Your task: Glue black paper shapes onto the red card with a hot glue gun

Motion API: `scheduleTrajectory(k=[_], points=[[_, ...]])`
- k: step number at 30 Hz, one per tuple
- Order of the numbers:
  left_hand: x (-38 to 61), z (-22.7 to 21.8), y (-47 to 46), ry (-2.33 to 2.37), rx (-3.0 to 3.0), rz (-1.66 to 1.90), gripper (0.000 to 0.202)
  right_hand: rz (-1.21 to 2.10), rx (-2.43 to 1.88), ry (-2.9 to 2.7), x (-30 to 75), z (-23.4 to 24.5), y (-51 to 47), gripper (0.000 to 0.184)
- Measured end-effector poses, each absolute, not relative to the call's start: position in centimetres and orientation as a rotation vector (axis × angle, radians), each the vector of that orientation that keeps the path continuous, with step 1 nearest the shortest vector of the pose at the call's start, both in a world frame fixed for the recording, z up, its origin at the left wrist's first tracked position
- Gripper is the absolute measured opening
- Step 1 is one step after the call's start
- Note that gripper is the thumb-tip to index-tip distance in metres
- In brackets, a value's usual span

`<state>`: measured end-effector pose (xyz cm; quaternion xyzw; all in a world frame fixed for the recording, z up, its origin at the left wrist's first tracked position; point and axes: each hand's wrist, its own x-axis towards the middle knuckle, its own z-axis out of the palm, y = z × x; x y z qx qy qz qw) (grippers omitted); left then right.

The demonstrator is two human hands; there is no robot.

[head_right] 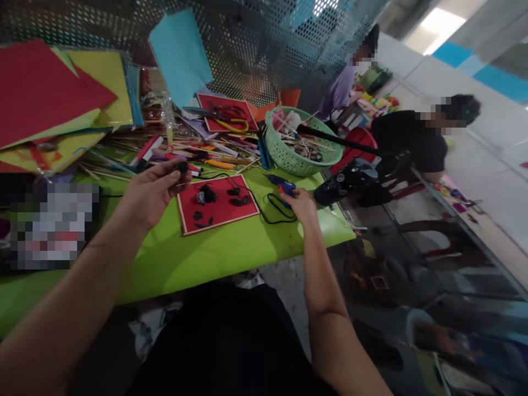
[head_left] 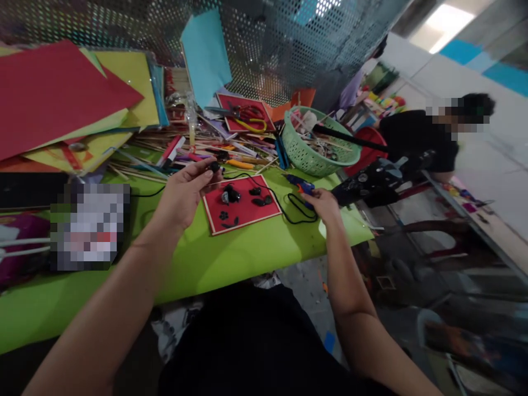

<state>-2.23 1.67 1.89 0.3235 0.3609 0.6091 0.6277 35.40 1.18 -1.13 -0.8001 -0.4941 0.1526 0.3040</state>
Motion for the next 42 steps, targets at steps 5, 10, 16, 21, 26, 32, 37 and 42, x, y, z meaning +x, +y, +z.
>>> scheduleTrajectory(k=[5, 10, 16, 21, 26, 32, 37, 42], points=[[-2.4, 1.8, 1.8, 0.832, 0.761, 1.382, 0.028, 0.567, -1.975, -1.084, 35.3, -1.0, 1.2, 0.028], [-2.3, 1.4, 1.7, 0.827, 0.811, 1.364, 0.026, 0.678, -1.668, -0.969, 33.6, 0.5, -1.6, 0.030], [-2.3, 1.3, 1.5, 0.852, 0.851, 1.309, 0.032, 1.076, -1.288, -0.879, 29.8, 2.8, -4.2, 0.032], [-2.4, 1.4, 1.5, 0.872, 0.871, 1.274, 0.038, 1.328, -1.106, -0.978, 27.6, 4.3, -3.7, 0.032], [-2.7, 1.6, 1.5, 0.867, 0.881, 1.254, 0.040, 1.512, -0.985, -1.058, 25.7, 5.7, -2.1, 0.036], [-2.9, 1.7, 1.6, 0.895, 0.927, 1.206, 0.042, 1.527, -1.011, -1.270, 23.0, 6.3, 0.2, 0.034], [-2.5, 1.9, 1.5, 0.954, 0.911, 1.194, 0.040, 1.489, -1.069, -1.338, 22.8, 4.9, 0.6, 0.025], [-2.3, 1.9, 1.2, 0.965, 0.979, 1.180, 0.037, 1.420, -1.103, -1.323, 23.7, 3.5, 0.3, 0.023]])
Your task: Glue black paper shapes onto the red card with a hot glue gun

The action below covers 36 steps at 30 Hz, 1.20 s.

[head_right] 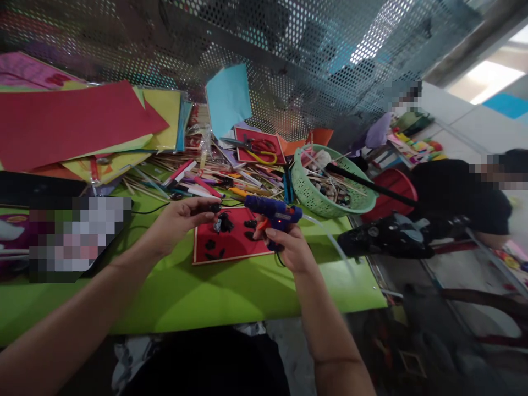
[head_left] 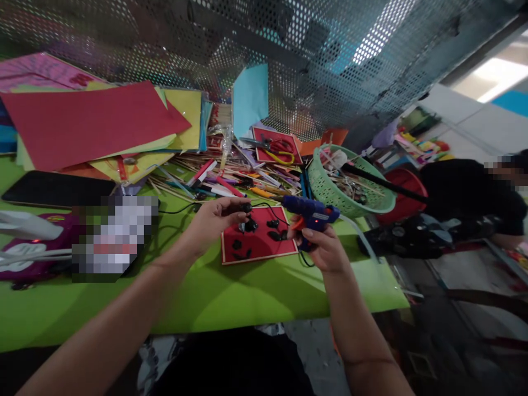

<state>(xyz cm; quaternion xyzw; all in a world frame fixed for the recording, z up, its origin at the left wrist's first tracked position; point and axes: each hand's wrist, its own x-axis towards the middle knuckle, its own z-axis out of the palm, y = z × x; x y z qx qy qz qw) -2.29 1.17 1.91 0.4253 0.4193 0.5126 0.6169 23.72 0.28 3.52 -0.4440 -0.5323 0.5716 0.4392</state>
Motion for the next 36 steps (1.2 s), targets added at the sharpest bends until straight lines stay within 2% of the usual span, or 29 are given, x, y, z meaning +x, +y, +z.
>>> scheduleTrajectory(k=[9, 19, 36], points=[[-2.2, 2.1, 1.1, 0.971, 1.004, 1.193, 0.036, 1.437, -1.142, -1.282, 23.4, 3.0, 0.1, 0.022], [-2.2, 1.5, 1.1, 0.950, 1.057, 1.186, 0.038, 1.282, -1.165, -1.557, 23.3, 2.0, 0.3, 0.029], [-2.2, 1.3, 1.2, 0.925, 1.079, 1.186, 0.035, 1.207, -1.267, -1.630, 22.3, 3.2, 0.0, 0.038]])
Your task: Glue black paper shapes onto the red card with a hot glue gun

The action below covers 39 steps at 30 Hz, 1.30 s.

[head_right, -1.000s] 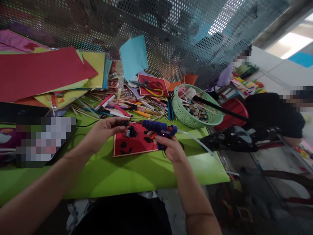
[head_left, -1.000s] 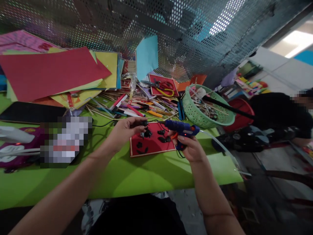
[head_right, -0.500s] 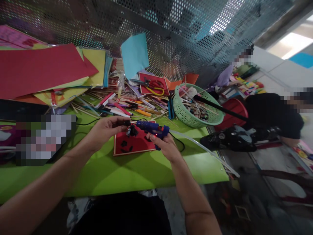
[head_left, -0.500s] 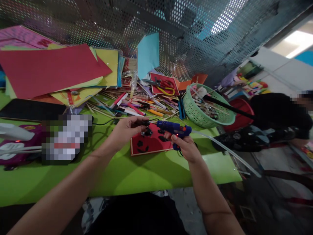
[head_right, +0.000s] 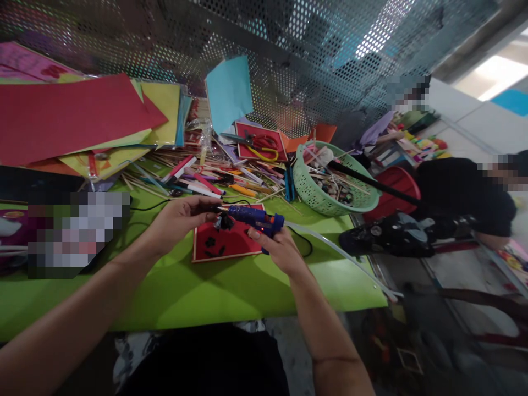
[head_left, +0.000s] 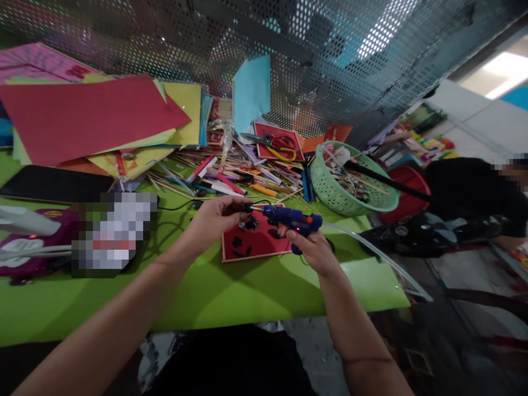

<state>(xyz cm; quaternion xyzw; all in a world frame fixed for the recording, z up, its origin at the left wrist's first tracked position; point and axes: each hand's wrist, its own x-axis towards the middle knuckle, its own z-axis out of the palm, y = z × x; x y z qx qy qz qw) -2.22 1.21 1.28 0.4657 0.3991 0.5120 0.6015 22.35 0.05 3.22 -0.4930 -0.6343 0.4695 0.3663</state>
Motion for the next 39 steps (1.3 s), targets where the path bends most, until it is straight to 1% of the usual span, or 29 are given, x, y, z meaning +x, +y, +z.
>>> scheduleTrajectory(k=[4, 11, 16, 22, 35, 39], points=[[-2.22, 1.32, 1.15, 0.931, 1.090, 1.179, 0.036, 1.182, -1.284, -1.661, 22.61, 2.82, 0.09, 0.039], [-2.27, 1.32, 1.12, 0.950, 1.118, 1.157, 0.040, 1.201, -1.321, -1.676, 22.62, 2.92, 0.11, 0.050], [-2.30, 1.23, 1.16, 0.922, 1.111, 1.161, 0.038, 1.186, -1.300, -1.674, 22.83, 2.53, 0.17, 0.049], [-2.34, 1.07, 1.10, 0.921, 1.116, 1.156, 0.039, 1.202, -1.311, -1.657, 22.62, 2.85, 0.15, 0.053], [-2.13, 1.07, 1.13, 0.943, 1.159, 1.171, 0.037, 1.156, -1.350, -1.704, 22.51, 2.95, -0.04, 0.046], [-2.05, 1.17, 0.97, 0.984, 1.205, 1.161, 0.035, 1.153, -1.371, -1.686, 22.47, 2.84, 0.07, 0.050]])
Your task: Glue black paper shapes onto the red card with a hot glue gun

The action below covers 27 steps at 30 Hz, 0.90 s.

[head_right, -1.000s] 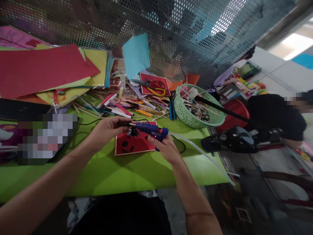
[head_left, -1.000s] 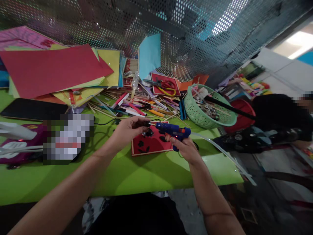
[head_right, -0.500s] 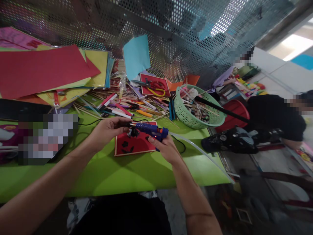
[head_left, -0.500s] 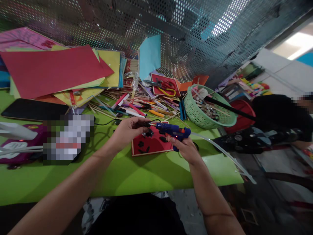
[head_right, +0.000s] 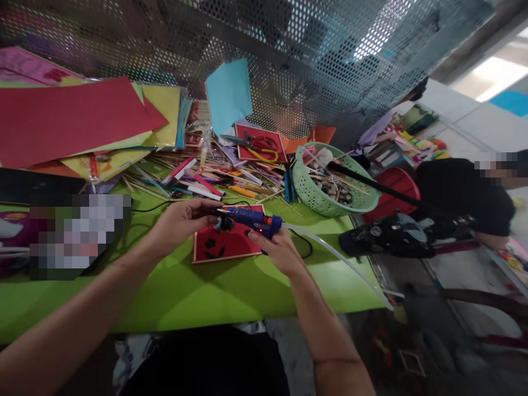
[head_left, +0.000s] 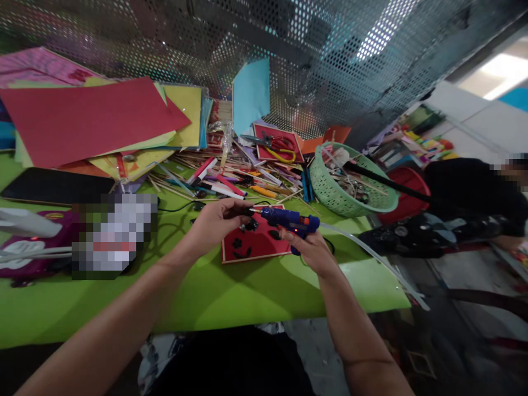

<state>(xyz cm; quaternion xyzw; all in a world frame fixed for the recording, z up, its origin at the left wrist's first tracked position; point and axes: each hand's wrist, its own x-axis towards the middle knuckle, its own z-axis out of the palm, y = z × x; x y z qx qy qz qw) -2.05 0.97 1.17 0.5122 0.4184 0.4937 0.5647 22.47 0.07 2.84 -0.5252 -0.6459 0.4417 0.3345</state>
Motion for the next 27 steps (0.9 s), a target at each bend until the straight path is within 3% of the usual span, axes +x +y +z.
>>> scheduleTrajectory(k=[27], points=[[-2.20, 1.14, 1.17, 0.960, 1.124, 1.170, 0.037, 1.156, -1.372, -1.673, 22.47, 3.15, 0.09, 0.052]])
